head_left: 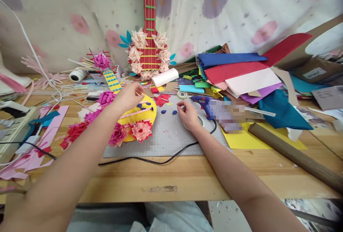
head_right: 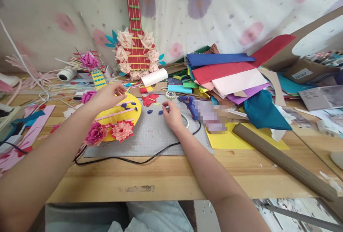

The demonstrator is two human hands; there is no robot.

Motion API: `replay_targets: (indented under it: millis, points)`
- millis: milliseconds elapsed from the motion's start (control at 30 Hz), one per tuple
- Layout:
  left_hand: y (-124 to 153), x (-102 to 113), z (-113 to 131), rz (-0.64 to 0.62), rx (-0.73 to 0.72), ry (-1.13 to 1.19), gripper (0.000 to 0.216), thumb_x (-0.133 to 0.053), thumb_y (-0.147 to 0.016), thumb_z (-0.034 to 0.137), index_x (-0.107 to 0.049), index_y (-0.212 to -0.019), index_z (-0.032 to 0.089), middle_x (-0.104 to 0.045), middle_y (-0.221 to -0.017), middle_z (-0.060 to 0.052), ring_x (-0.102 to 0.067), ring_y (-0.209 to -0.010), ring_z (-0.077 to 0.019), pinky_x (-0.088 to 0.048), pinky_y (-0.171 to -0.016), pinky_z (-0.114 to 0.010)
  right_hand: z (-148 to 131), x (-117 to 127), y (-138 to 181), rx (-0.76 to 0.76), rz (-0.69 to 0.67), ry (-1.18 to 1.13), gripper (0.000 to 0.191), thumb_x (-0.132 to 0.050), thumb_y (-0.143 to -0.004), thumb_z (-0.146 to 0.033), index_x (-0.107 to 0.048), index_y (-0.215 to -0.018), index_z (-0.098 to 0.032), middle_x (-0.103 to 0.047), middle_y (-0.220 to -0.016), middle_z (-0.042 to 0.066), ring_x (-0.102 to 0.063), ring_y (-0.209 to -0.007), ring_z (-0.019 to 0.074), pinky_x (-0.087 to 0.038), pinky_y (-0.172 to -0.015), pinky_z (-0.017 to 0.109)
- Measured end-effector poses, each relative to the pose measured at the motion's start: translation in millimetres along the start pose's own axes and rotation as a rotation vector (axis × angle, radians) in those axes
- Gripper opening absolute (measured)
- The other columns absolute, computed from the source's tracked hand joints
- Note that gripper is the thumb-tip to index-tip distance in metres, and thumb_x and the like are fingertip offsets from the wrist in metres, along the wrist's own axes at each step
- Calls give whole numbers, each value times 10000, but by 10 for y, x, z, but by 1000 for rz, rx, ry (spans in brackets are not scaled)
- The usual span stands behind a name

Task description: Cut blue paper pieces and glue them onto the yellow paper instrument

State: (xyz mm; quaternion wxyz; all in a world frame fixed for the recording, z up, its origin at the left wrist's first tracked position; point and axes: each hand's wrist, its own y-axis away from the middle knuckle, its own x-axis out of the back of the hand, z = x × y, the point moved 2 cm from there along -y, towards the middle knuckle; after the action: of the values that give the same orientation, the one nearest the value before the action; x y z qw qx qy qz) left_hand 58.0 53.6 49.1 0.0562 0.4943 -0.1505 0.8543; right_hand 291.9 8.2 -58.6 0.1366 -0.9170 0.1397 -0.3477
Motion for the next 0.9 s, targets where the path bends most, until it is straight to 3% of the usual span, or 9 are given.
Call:
replay_targets:
  millis: [133,233,400,567,733,900]
  points:
    - [-39,-137,-127,-243,-162,-282,179,-566,-691,290,-634,-815,180,-645,-861,-44,-574,-813,-185,-444,-725,-278,8,20,13,45,56,-26,158,-438,-804,-241,-572,-876,-196,-629,-895,59,-538,-706,162,-438,-700,308]
    - [23,-163,-132,-321,-262,-377,208,-540,-696,256,-674,-839,190,-644,-888,-54,-570,-858,-195,-434,-754,-278,21,13,21,56,50,-36,156,-440,-812,-248,-569,-881,-194,-626,-898,59,-537,-709,160,-439,-701,306]
    - [55,-157,-162,-343,-381,-402,275,-502,-726,210,-704,-912,218,-636,-909,-58,-561,-914,-200,-415,-809,-288,26,0,20,63,34,-23,158,-444,-806,-236,-571,-889,-192,-625,-884,53,-532,-688,157,-439,-699,311]
    - [40,-209,-187,-316,-405,-350,245,-478,-746,210,-709,-825,199,-646,-890,-65,-566,-886,-196,-414,-813,-304,19,-3,28,59,38,-34,151,-448,-802,-235,-568,-881,-187,-623,-882,55,-529,-674,151,-437,-679,304]
    - [38,-203,-238,-228,-355,-310,226,-470,-748,244,-684,-794,189,-644,-853,-52,-563,-868,-187,-418,-808,-298,-7,15,36,80,46,-50,141,-452,-801,-233,-563,-876,-189,-619,-862,50,-533,-675,148,-438,-675,304]
    - [50,-117,-246,-153,-168,-155,185,-519,-695,286,-639,-773,168,-630,-849,-53,-568,-809,-199,-441,-725,-308,-233,82,30,84,53,-165,124,-489,-799,-266,-554,-874,-191,-619,-847,42,-542,-667,138,-441,-633,296]
